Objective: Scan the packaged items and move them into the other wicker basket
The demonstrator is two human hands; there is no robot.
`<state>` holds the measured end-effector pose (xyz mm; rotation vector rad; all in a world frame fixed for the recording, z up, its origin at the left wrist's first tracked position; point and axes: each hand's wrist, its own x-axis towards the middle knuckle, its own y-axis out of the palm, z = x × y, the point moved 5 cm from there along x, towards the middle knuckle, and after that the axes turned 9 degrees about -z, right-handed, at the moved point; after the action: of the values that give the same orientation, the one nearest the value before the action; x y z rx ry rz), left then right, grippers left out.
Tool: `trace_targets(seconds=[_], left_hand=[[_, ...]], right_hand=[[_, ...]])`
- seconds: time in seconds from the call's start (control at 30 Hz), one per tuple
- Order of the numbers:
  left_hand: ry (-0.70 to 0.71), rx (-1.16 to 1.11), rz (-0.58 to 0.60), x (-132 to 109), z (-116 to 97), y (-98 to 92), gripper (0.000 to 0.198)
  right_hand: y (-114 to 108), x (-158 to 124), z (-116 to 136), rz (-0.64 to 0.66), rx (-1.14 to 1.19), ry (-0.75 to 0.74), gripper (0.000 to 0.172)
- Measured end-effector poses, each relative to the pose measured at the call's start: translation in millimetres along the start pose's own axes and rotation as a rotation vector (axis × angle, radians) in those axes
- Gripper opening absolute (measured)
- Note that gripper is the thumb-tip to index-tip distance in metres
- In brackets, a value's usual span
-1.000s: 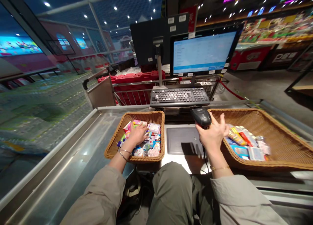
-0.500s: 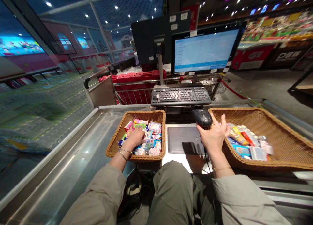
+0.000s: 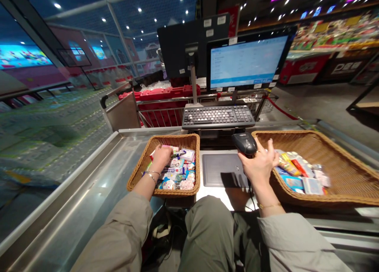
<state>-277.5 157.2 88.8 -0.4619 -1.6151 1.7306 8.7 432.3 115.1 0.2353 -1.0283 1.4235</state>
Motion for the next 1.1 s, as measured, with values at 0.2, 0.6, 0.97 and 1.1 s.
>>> trace_targets(seconds=[0.2,0.6,0.97,1.1], left_hand=[[-0.046,0.036,-0.013,-7,8,10.6,0.032],[-0.088,0.086,-0.025,-5,8,7.7,0.039],[0.192,0.006,0.061,31,-68,26.8,0.02],[0.22,-0.022,0.052,32,-82,28.6,0.025]], right_hand=[[0,0,-1,0.008,-0.002,0.003,0.059],[-5,1,1,0.004,0.003,0.016,0.06],[-4,-2,-1,0.019,0.015,0.014,0.06],[-4,-2,-2,0.014,0.022,0.014,0.06]])
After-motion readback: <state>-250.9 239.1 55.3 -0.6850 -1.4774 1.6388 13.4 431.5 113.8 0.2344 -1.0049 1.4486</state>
